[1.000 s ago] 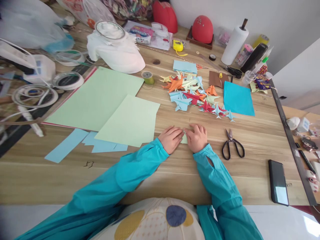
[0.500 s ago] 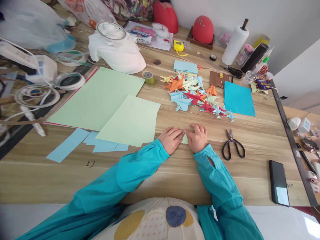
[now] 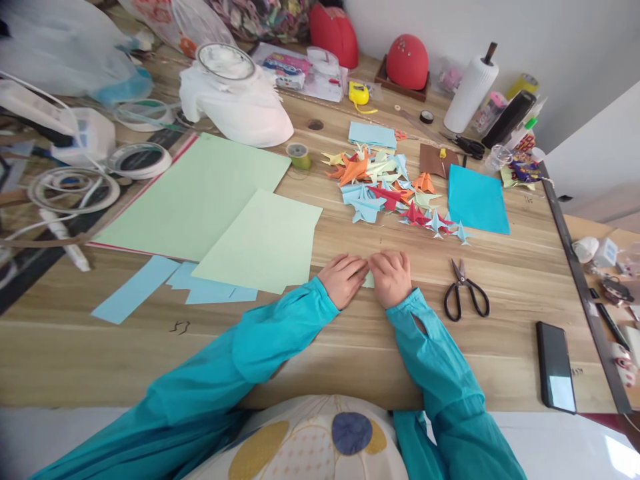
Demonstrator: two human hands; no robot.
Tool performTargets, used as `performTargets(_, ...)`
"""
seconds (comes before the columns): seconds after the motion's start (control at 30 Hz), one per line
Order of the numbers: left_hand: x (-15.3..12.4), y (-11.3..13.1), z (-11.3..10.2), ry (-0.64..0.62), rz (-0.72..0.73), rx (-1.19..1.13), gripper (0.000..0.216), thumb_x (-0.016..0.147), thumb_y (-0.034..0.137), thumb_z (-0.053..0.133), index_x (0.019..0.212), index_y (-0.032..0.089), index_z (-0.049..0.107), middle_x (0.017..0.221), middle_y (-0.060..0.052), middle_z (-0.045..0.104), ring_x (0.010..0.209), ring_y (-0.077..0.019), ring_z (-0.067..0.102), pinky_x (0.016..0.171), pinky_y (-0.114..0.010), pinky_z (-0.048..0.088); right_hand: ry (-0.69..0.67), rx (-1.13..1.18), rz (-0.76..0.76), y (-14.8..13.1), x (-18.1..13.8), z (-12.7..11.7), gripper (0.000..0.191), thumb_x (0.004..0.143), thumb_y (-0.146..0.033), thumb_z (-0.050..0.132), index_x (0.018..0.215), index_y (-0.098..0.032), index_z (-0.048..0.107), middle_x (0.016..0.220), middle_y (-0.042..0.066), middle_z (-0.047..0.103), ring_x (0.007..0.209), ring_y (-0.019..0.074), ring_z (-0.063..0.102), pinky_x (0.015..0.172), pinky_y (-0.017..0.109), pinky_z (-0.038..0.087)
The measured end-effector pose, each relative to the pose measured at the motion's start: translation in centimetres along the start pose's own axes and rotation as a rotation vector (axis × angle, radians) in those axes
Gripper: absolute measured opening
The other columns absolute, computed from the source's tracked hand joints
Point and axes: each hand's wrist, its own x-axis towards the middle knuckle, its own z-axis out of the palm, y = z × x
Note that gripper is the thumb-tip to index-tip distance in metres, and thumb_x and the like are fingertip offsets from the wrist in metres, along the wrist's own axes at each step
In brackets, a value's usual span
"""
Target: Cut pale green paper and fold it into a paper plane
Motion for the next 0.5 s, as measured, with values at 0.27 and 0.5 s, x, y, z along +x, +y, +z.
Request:
performTargets(0.27, 0.2, 0.1, -0.1, 0.009, 0.005, 0.021, 0.027, 0.088, 0.018, 0.046, 0.108, 0.014, 0.063, 0.103, -0.009, 0.067, 0.103, -0.0235, 0.057, 0.095, -0.043, 0.043, -0.029, -0.007, -0.008, -0.2, 0.0, -0.1, 0.028, 0.09, -0.014, 0.048, 0.111, -0.025, 0.063, 0.107, 0.004, 0.068, 0.109, 0.0196, 0.052, 0.109, 0.049, 0.009)
performTargets(0.5, -1.1, 0.2, 0.2, -0.027, 0.002, -0.001, 0.033, 0.089, 0.02, 0.044, 0.116, 0.011, 0.06, 0.118, -0.012, 0.063, 0.114, -0.0272, 0.052, 0.101, -0.047, 0.039, -0.071, -0.024, 0.002, -0.6, 0.3, -0.7, 0.027, 0.091, -0.017, 0.047, 0.111, -0.026, 0.063, 0.106, 0.004, 0.068, 0.104, 0.0211, 0.053, 0.109, 0.053, 0.008)
